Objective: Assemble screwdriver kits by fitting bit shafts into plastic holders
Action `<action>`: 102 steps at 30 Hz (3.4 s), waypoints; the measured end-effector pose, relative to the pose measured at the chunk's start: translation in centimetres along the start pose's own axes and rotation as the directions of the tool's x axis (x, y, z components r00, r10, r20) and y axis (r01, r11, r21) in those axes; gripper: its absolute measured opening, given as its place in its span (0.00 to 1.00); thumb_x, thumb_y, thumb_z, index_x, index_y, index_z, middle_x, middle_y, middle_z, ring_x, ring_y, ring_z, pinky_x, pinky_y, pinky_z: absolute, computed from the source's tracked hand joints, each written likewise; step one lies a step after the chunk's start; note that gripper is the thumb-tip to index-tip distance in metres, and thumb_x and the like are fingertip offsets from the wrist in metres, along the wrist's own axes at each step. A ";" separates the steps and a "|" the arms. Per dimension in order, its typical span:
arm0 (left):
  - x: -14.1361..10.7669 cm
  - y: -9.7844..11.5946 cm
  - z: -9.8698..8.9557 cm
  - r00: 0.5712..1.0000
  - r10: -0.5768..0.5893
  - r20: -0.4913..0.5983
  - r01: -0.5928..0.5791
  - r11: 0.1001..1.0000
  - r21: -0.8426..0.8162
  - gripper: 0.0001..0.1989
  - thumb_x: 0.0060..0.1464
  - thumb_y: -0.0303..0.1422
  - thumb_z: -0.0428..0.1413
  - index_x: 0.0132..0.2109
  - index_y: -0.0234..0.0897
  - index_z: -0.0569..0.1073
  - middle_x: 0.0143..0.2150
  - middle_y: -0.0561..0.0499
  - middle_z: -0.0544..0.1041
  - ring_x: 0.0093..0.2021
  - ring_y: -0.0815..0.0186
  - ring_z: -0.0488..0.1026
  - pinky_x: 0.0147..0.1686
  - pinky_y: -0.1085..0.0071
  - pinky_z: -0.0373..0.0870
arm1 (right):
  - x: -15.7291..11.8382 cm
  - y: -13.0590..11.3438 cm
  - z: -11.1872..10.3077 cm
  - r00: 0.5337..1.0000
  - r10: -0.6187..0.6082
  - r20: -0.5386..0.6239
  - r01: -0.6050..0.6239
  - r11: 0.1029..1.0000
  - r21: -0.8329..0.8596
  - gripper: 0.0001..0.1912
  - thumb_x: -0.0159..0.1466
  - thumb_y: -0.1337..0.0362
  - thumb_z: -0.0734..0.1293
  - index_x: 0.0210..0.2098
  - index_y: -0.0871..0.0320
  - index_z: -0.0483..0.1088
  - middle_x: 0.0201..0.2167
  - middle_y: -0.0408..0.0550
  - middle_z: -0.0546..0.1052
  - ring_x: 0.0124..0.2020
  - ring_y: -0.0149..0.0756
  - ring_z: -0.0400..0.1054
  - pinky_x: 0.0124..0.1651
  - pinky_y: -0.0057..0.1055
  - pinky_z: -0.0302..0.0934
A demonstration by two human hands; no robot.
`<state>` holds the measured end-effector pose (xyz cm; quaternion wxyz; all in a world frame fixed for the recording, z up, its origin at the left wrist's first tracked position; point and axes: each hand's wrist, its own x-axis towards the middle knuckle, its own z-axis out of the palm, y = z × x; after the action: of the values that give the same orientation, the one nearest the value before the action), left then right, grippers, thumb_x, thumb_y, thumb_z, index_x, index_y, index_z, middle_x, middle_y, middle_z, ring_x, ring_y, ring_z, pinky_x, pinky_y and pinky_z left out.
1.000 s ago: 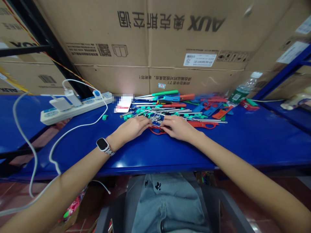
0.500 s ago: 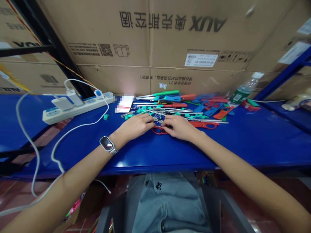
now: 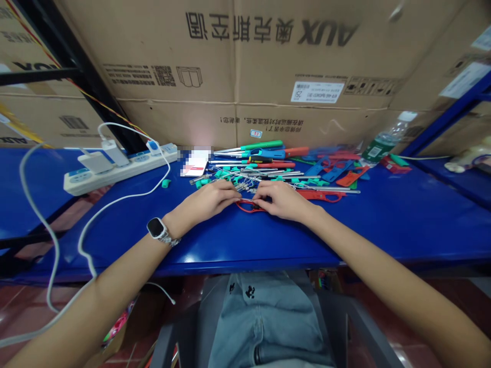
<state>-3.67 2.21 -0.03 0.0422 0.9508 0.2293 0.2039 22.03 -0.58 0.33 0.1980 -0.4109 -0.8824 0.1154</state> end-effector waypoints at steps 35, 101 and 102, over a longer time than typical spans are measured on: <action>-0.5 0.4 0.9 1.000 0.017 -0.010 -0.014 0.984 0.176 0.17 0.75 0.34 0.47 0.47 0.35 0.80 0.42 0.44 0.78 0.41 0.61 0.76 0.42 0.65 0.76 | 0.0 -0.6 -0.4 0.999 -0.047 0.005 0.047 0.977 -0.208 0.07 0.70 0.70 0.66 0.41 0.57 0.78 0.41 0.51 0.80 0.40 0.39 0.72 0.42 0.35 0.59; -0.2 1.9 1.4 0.999 -0.037 0.010 0.034 0.975 0.219 0.19 0.73 0.42 0.51 0.45 0.33 0.81 0.40 0.45 0.75 0.41 0.59 0.74 0.41 0.64 0.74 | 0.3 -2.8 -1.7 0.978 0.062 0.201 0.034 0.897 -0.441 0.13 0.70 0.74 0.62 0.39 0.61 0.78 0.40 0.55 0.78 0.33 0.38 0.68 0.34 0.35 0.50; -0.2 1.9 1.3 0.999 -0.034 0.012 0.031 0.977 0.213 0.18 0.72 0.41 0.51 0.45 0.33 0.81 0.40 0.44 0.75 0.41 0.59 0.74 0.41 0.64 0.74 | 0.0 -2.8 -1.7 0.977 0.056 0.206 0.042 0.896 -0.442 0.13 0.71 0.74 0.62 0.40 0.62 0.78 0.40 0.55 0.78 0.33 0.38 0.68 0.34 0.35 0.50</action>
<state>-2.52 0.45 -0.98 -0.0548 0.9476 0.2651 0.1698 20.85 -2.27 2.88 0.0031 -0.4335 -0.9000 -0.0446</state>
